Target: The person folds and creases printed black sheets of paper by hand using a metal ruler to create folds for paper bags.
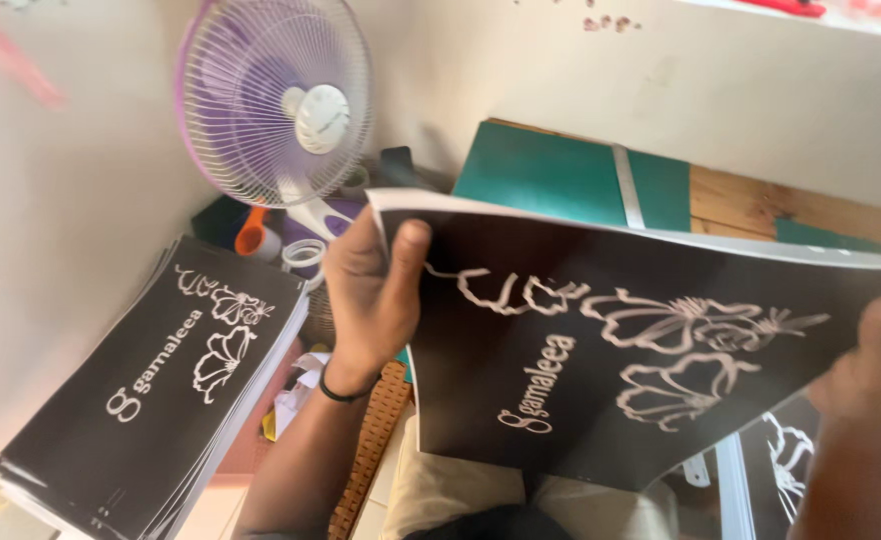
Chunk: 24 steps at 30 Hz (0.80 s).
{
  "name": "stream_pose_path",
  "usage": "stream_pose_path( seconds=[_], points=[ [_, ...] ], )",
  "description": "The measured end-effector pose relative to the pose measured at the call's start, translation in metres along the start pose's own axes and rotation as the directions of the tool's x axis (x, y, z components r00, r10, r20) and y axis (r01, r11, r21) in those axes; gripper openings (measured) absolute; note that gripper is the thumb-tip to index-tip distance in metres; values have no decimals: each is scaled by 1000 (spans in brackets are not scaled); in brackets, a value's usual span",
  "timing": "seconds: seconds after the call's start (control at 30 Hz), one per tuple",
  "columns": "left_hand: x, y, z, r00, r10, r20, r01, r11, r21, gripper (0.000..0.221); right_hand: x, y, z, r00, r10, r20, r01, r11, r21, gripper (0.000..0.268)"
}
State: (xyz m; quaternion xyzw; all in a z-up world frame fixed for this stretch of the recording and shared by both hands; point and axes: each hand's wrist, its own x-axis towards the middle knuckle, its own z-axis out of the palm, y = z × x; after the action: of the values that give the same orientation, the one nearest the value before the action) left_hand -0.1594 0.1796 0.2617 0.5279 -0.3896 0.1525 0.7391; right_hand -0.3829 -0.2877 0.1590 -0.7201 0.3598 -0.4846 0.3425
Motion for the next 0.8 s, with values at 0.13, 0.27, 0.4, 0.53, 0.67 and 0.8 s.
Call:
stream_pose_path(
  seconds=[0.13,0.27,0.4,0.53,0.67,0.8],
  points=[
    [-5,7,-8,995,2,104,14,989,-147,21,47,75,-1,982,187,-4,-184,961,-205,39],
    [-6,5,-11,990,-30,139,51,987,-152,19,60,117,-4,953,303,-1,-289,908,-302,39],
    [-4,7,-14,985,-55,164,67,995,-69,25,66,120,-11,949,315,7,-299,907,-297,38],
    [-2,16,-13,979,19,202,-3,997,-83,25,57,100,-21,954,299,17,-285,923,-258,38],
    [0,25,-11,977,57,203,-48,998,-52,22,40,49,-29,973,226,51,-217,966,-142,39],
    [6,24,-9,979,-124,164,122,992,20,21,40,-28,2,984,86,154,-88,996,8,39]
  ],
)
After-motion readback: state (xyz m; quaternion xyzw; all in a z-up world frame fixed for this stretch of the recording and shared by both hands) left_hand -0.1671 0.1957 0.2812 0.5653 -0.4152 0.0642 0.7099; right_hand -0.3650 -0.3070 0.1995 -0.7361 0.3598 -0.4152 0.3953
